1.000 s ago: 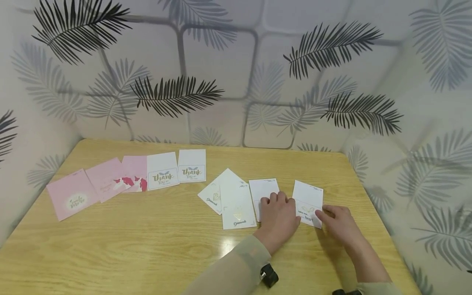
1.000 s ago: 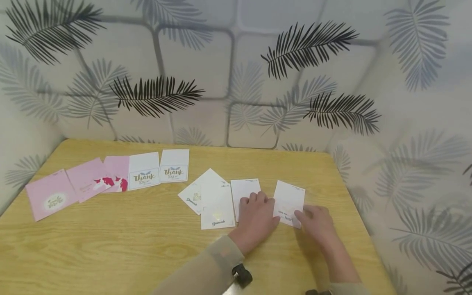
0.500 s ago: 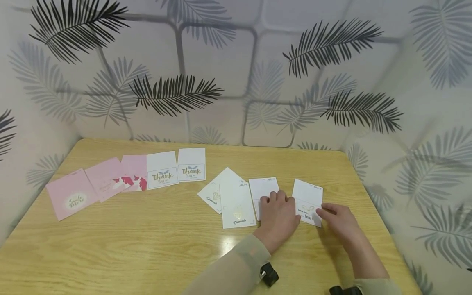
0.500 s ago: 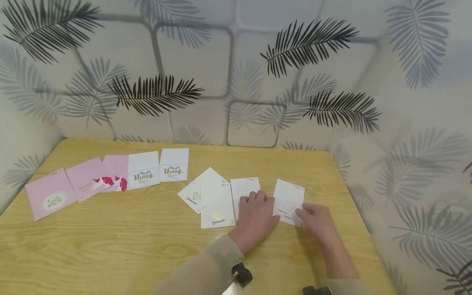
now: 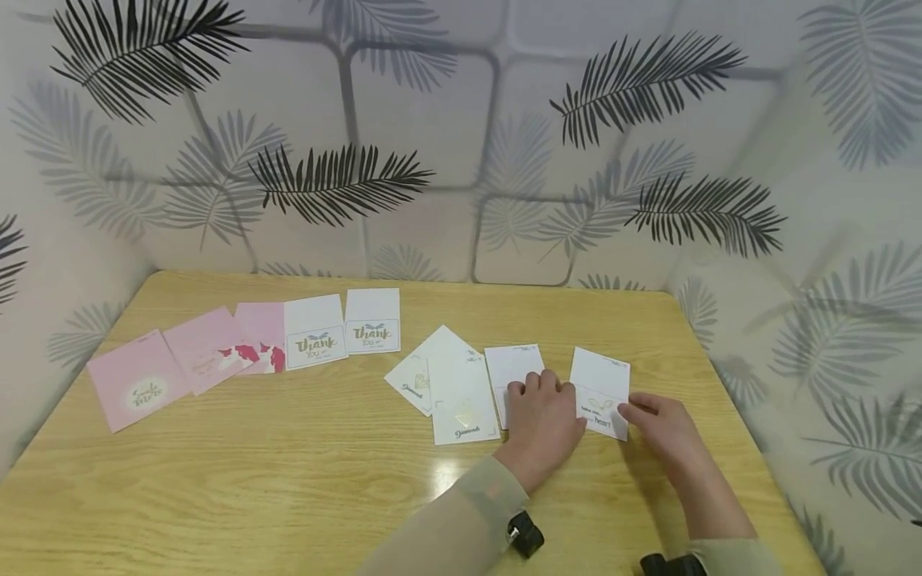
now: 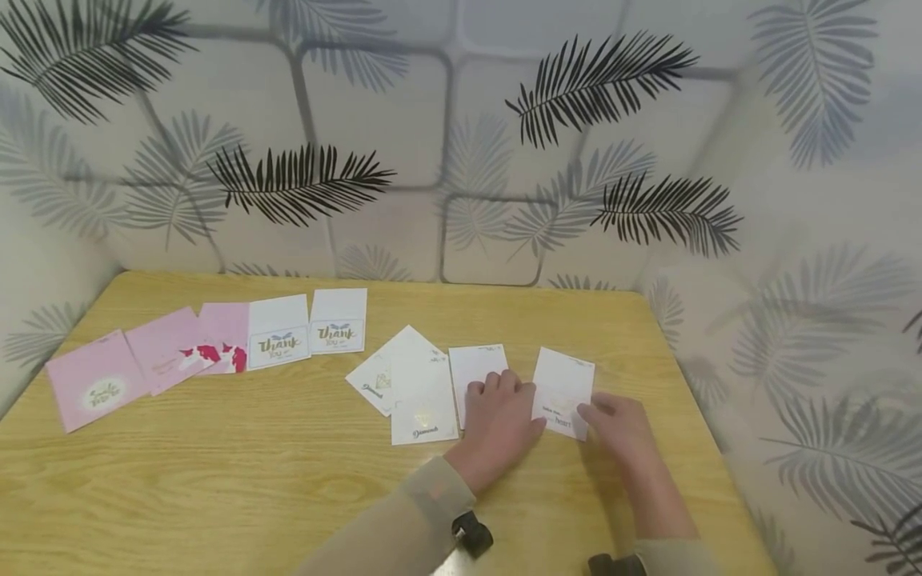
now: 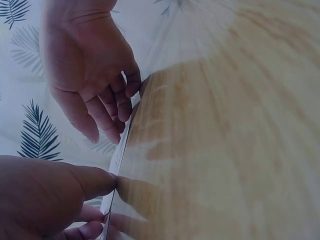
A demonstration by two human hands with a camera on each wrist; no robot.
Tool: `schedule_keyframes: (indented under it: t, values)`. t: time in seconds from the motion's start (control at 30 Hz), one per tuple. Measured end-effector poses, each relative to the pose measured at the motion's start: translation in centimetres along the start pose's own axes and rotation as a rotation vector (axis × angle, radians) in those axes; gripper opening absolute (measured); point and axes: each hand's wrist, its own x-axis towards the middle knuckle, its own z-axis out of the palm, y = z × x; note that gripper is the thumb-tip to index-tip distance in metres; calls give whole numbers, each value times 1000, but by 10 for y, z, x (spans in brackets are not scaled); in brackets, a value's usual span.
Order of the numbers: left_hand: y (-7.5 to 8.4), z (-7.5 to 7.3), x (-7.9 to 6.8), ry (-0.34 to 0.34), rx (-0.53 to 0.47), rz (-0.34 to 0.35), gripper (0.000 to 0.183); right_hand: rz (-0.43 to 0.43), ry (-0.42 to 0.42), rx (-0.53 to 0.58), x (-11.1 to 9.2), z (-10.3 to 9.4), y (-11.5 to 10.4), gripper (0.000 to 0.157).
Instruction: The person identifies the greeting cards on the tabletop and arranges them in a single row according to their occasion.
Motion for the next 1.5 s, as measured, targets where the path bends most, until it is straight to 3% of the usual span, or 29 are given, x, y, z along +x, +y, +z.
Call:
schedule_keyframes:
  t: [0.33,0.7,0.9,1.2,1.5]
  values:
    - [1,-2,-1,-16,6,4,48,20,-10,37,-3,0,-4,58]
    - [1,4,0,26,13,5,42,114,-34,148,-9,-3,-9,62]
    - [0,5,0,35,-9,17,43,74,14,183,-9,1,-3,60]
    - [0,11,2,66,-18,10,42,23,91,134,-5,6,2,58]
    - [-4,-1,4,6,-66,22,43,29,138,137,-8,4,2,55]
